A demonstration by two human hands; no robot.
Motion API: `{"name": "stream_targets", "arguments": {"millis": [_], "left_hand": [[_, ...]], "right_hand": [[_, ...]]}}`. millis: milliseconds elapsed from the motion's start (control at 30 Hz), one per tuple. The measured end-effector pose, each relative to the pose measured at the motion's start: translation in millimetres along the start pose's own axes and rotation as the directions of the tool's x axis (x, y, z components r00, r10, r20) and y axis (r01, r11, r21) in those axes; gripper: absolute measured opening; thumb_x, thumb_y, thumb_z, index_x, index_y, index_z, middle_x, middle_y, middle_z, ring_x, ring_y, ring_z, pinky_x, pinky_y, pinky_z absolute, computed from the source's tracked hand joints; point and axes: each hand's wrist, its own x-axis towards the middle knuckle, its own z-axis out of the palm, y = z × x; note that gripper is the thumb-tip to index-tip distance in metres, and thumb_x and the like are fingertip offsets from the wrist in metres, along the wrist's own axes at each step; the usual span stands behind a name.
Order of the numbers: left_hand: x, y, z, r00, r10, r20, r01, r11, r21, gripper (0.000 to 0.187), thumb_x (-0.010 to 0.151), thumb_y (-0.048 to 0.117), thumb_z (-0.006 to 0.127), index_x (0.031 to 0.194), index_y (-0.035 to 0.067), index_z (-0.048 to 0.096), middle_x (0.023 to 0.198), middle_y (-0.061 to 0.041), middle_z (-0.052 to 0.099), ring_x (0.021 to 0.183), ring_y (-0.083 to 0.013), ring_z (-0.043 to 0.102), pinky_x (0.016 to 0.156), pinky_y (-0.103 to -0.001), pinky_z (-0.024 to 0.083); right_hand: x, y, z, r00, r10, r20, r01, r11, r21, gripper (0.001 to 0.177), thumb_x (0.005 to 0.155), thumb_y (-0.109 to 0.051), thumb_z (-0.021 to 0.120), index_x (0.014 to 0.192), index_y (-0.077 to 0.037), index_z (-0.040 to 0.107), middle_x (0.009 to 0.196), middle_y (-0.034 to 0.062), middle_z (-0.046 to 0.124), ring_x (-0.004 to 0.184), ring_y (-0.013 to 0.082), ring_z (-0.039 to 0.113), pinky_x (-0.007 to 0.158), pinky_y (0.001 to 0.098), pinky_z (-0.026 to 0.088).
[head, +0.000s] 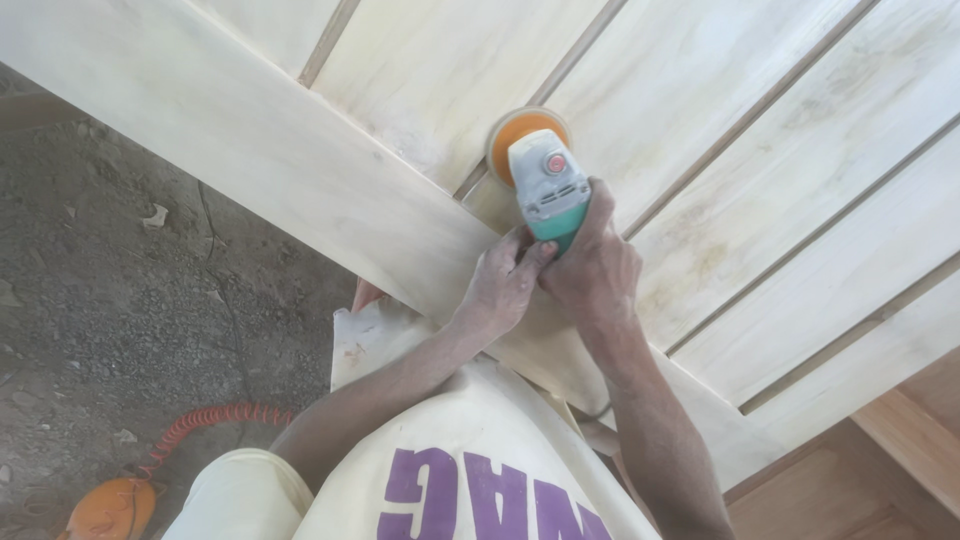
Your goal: The person uses an electric orbital sander to smooth the surface of a large, light-colored wooden door. They move the sander across the flat panels and along the frame of the door.
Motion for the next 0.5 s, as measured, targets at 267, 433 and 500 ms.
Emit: {"name": "stream_targets", "arguments": {"millis": [267,433,500], "left_hand": [[-26,-5,-19,0.999,-0.032,-0.03,0.032,0.999,-0.003,0.044,0.102,0.029,0.054,0.134,0.0,0.059,0.117,-0.016,0.072,0.105,-0.0232,0.068,0.092,-0.036,0.054],[-35,-10,-19,1.0,0.01,-0.015,-0.01,0.999,0.039,0.045,0.104,0.033,0.053,0.134,0.0,0.06,0.116,-0.016,0.073,0.105,-0.0233,0.069,0.093,-0.036,0.054],[-35,-11,-17,1.0,0.001,-0.002,-0.001,0.998,0.059,0.046,0.104,0.034,0.053,0.135,0.0,0.06,0.115,-0.015,0.073,0.104,-0.0234,0.069,0.092,-0.036,0.054]], "right_hand": [[-16,-15,16,0.998,-0.048,0.047,0.048,0.999,0.013,0.091,0.077,-0.022,0.083,0.146,0.002,0.028,0.109,0.0291,0.069,0.08,0.0437,0.074,0.065,0.0534,0.059],[-28,-11,20,0.997,-0.067,0.046,0.065,0.997,0.032,0.09,0.076,-0.02,0.083,0.145,0.002,0.029,0.107,0.028,0.069,0.082,0.0427,0.074,0.064,0.0522,0.059],[-32,-7,21,0.998,-0.066,0.014,0.065,0.997,0.042,0.091,0.075,-0.02,0.083,0.145,0.002,0.029,0.107,0.0282,0.069,0.083,0.0422,0.074,0.064,0.0515,0.059]]}}
